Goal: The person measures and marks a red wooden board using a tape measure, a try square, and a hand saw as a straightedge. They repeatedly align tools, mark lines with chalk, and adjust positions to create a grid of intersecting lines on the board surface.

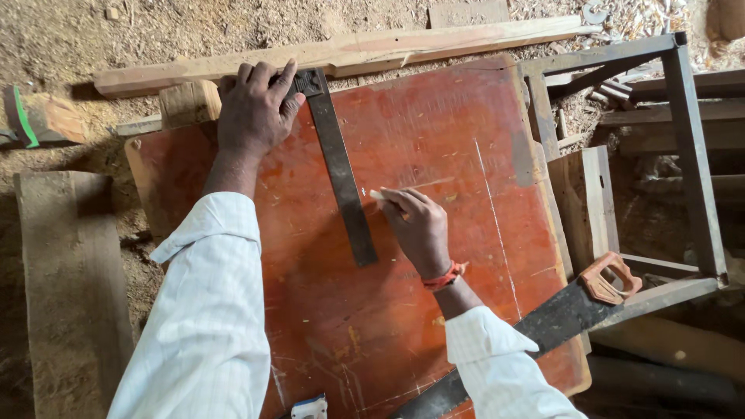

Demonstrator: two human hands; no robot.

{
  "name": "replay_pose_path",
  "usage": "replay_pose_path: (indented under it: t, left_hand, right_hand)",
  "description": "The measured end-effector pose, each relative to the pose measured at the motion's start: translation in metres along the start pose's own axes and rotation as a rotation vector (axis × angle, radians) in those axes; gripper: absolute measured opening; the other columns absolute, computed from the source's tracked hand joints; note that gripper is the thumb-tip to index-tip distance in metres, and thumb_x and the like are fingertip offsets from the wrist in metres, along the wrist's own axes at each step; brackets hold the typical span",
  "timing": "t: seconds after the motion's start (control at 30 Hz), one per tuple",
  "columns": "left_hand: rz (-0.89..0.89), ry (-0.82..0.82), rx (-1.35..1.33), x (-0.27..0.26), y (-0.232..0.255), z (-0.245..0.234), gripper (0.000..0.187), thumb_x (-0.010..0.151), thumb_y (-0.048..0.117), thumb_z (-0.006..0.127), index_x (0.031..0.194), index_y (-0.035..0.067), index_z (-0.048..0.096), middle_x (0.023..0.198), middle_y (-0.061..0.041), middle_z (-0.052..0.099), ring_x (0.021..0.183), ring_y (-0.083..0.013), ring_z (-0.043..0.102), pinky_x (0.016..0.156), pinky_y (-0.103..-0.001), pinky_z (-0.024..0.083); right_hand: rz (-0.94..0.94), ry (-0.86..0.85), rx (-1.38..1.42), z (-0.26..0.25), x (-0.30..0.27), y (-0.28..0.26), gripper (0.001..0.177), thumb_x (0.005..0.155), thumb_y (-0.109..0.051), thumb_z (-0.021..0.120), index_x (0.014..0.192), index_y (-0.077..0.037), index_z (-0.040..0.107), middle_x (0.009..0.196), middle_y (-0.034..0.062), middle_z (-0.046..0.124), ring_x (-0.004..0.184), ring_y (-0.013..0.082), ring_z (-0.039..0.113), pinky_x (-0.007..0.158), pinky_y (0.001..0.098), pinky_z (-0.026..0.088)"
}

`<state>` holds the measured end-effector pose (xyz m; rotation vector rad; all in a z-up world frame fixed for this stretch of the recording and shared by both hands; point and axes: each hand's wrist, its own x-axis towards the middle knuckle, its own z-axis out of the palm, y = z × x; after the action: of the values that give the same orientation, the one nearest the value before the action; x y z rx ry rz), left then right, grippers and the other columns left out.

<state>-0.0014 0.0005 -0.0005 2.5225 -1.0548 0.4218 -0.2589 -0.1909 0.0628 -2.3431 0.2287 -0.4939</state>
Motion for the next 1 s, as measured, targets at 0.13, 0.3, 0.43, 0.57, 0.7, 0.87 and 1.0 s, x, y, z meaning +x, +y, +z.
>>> replay_pose_path:
  t: [0.13, 0.3, 0.43, 0.57, 0.7, 0.87, 1.0]
  left_hand:
    - [0.038, 0.029, 0.108, -0.001, -0.002, 0.002, 0.051, 0.106, 0.048, 0.066, 0.146, 0.016, 0.067, 0.113, -0.006, 0.060, 0.109, -0.0259, 0.055, 0.091, -0.045, 0.052]
    - [0.034, 0.028, 0.054, -0.005, -0.006, 0.011, 0.053, 0.109, 0.051, 0.062, 0.148, 0.017, 0.066, 0.117, -0.006, 0.060, 0.112, -0.0272, 0.054, 0.094, -0.048, 0.047]
    - [0.037, 0.039, 0.033, -0.003, -0.008, 0.016, 0.055, 0.110, 0.054, 0.060, 0.150, 0.017, 0.065, 0.118, -0.006, 0.059, 0.113, -0.0267, 0.054, 0.097, -0.048, 0.047]
    - [0.039, 0.048, 0.042, -0.006, -0.009, 0.015, 0.053, 0.109, 0.053, 0.062, 0.149, 0.018, 0.066, 0.118, -0.005, 0.060, 0.113, -0.0260, 0.055, 0.097, -0.048, 0.047]
    - [0.022, 0.033, -0.005, -0.004, -0.006, 0.014, 0.053, 0.108, 0.052, 0.063, 0.147, 0.017, 0.067, 0.119, -0.006, 0.060, 0.113, -0.0274, 0.055, 0.097, -0.048, 0.047]
    - [0.033, 0.051, 0.054, -0.003, -0.006, 0.012, 0.050, 0.105, 0.052, 0.065, 0.142, 0.018, 0.070, 0.117, -0.006, 0.062, 0.112, -0.0257, 0.057, 0.096, -0.048, 0.047]
    - [0.019, 0.039, -0.011, -0.003, -0.006, 0.014, 0.052, 0.106, 0.051, 0.065, 0.145, 0.017, 0.069, 0.118, -0.007, 0.061, 0.113, -0.0274, 0.056, 0.100, -0.047, 0.047]
  right_hand:
    - [-0.081, -0.024, -0.133, 0.008, 0.004, 0.001, 0.013, 0.091, -0.013, 0.077, 0.103, -0.009, 0.078, 0.095, 0.0059, 0.074, 0.086, 0.0250, 0.070, 0.076, 0.0360, 0.057]
    - [-0.145, -0.025, -0.202, 0.011, -0.001, 0.001, 0.012, 0.092, -0.015, 0.076, 0.102, -0.009, 0.077, 0.096, 0.0044, 0.073, 0.091, 0.0237, 0.069, 0.081, 0.0368, 0.055]
    - [-0.174, -0.051, -0.237, 0.010, -0.001, 0.000, 0.013, 0.092, -0.014, 0.075, 0.103, -0.009, 0.078, 0.096, 0.0035, 0.073, 0.092, 0.0237, 0.068, 0.081, 0.0367, 0.055]
    - [-0.187, -0.069, -0.246, 0.010, -0.002, -0.001, 0.013, 0.092, -0.014, 0.075, 0.103, -0.008, 0.077, 0.096, 0.0033, 0.072, 0.092, 0.0236, 0.067, 0.081, 0.0366, 0.054]
    - [-0.231, -0.076, -0.241, 0.007, -0.003, -0.001, 0.013, 0.092, -0.013, 0.074, 0.103, -0.008, 0.077, 0.095, 0.0031, 0.071, 0.092, 0.0230, 0.066, 0.082, 0.0362, 0.054]
    - [-0.251, -0.084, -0.247, 0.011, 0.004, 0.002, 0.009, 0.094, -0.011, 0.073, 0.101, -0.007, 0.076, 0.095, 0.0043, 0.071, 0.090, 0.0235, 0.066, 0.083, 0.0373, 0.053]
    - [-0.299, -0.107, -0.250, 0.025, 0.035, 0.013, 0.009, 0.093, -0.012, 0.071, 0.099, -0.007, 0.076, 0.095, 0.0048, 0.071, 0.090, 0.0253, 0.066, 0.086, 0.0393, 0.052]
